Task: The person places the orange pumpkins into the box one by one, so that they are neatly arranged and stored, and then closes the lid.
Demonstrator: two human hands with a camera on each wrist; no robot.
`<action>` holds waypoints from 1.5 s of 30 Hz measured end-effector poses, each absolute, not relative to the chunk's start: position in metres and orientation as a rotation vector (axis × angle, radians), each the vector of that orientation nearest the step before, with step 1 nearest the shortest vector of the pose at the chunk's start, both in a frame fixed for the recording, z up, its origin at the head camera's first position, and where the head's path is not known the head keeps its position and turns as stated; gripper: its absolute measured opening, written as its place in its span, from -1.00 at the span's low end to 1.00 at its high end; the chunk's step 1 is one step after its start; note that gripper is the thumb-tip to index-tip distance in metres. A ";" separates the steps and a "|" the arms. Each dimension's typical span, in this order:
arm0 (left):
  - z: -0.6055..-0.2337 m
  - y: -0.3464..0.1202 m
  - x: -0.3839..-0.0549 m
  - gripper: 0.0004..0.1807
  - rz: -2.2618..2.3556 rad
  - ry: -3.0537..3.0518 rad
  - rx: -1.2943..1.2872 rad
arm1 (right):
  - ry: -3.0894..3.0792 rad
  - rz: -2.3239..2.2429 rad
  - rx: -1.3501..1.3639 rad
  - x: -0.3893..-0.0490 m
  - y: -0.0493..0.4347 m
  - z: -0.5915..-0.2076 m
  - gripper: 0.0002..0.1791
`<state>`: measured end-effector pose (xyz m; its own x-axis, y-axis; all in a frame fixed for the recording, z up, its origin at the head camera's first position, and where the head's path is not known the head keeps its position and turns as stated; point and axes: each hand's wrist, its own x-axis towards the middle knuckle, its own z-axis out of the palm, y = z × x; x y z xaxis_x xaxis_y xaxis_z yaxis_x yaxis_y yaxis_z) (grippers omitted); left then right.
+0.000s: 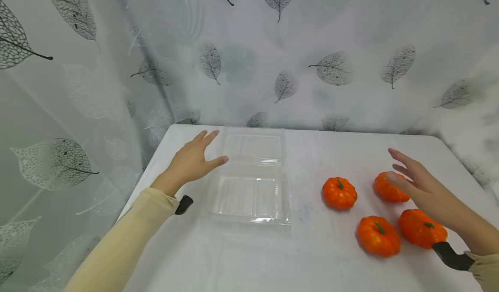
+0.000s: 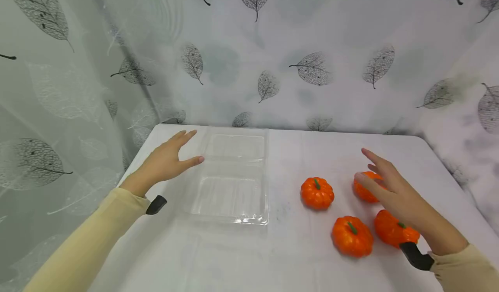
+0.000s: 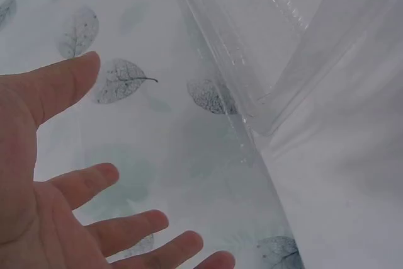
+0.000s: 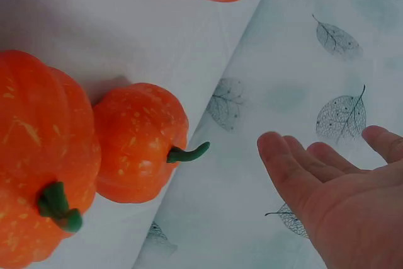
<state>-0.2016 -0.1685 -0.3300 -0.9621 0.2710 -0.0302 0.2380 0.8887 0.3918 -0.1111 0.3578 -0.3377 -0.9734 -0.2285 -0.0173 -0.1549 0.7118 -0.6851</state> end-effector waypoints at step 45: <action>-0.381 -0.203 -0.154 -0.02 1.171 2.457 0.322 | 2.699 -0.525 -0.080 -0.062 0.333 -0.410 0.24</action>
<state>-0.1536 -0.2034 -0.3811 -0.8941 0.3692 -0.2535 0.0356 0.6230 0.7814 -0.0624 0.3330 -0.4097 -0.9229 -0.1275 -0.3633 0.0180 0.9283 -0.3715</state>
